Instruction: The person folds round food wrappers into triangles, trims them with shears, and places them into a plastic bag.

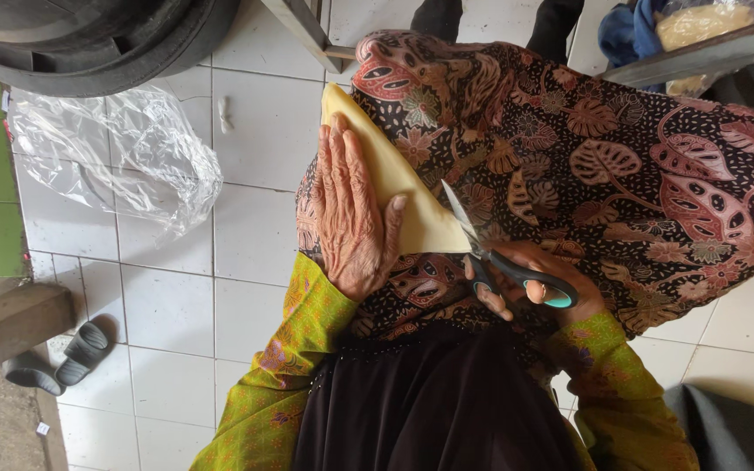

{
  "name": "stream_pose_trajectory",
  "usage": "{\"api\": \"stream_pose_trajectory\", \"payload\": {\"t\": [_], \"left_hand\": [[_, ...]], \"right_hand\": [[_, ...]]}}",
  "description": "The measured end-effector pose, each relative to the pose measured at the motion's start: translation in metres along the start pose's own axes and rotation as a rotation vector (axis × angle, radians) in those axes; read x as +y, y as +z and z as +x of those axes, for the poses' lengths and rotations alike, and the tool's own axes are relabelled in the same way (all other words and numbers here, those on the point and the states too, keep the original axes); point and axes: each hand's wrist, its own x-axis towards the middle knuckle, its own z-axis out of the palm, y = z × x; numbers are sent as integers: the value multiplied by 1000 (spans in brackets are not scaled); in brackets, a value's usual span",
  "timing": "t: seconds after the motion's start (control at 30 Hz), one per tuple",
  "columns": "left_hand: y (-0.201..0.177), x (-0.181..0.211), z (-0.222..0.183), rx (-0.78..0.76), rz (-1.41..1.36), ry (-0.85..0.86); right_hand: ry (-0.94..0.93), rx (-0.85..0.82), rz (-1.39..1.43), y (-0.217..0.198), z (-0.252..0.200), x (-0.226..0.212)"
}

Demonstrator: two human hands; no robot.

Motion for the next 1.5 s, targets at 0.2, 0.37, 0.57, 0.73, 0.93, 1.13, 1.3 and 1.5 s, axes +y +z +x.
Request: {"api": "stream_pose_trajectory", "payload": {"t": [0.2, 0.37, 0.57, 0.73, 0.93, 1.13, 1.3, 1.5], "left_hand": [[-1, 4, 1, -16, -66, -25], [1, 5, 2, -43, -49, -39], [3, 8, 4, -65, -19, -35], [0, 11, 5, -62, 26, -5], [1, 10, 6, -73, 33, -14], [8, 7, 4, -37, 12, -23], [12, 1, 1, -56, 9, 1], [21, -1, 0, -20, -63, -33]], "right_hand": [[-51, -117, 3, -12, -2, -1], [-71, 93, 31, 4, -13, 1], [-93, 106, -50, 6, -6, -5], [-119, 81, -40, 4, -2, 2], [-64, 65, 117, -7, -2, 16], [-110, -98, 157, -17, 5, 18], [-82, -77, 76, -6, 10, -3], [-169, -145, -44, -14, 15, -7]]}}
